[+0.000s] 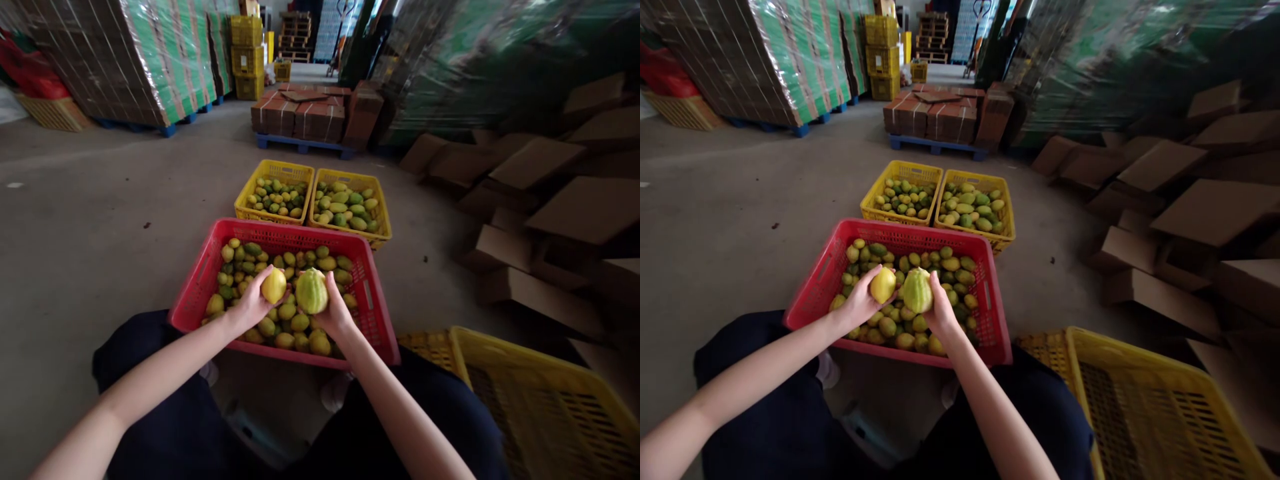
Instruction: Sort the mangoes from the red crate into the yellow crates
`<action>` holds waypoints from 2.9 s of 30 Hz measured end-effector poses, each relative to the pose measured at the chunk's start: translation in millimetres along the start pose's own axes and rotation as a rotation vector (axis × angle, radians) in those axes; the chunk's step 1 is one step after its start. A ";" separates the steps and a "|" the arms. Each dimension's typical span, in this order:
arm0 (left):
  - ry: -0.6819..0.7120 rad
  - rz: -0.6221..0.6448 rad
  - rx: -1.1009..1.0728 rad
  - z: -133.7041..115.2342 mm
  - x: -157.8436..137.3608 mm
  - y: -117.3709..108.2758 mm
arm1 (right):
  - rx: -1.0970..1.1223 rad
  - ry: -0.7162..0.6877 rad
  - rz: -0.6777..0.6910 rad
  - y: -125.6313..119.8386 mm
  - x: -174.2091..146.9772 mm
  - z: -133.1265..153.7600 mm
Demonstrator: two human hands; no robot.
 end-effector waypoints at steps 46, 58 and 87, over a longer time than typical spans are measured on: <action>-0.112 0.003 0.064 10.3 6.1 -3.0 | -0.008 0.133 0.010 -8.9 7.9 -14.1; 0.810 0.363 0.721 -55.7 -47.6 50.1 | -0.889 -1.200 -0.176 10.4 -58.1 71.4; -0.046 0.160 0.059 -7.1 -6.4 21.5 | 0.014 0.012 -0.069 -4.3 -4.9 7.6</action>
Point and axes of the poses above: each hand's wrist, its own x-axis towards the middle knuckle, its own y-axis out of the palm, z = x × y, the point moved 10 cm from there along x, towards the middle knuckle, and after that the axes turned 11 degrees about -z, right-handed, at the moved point
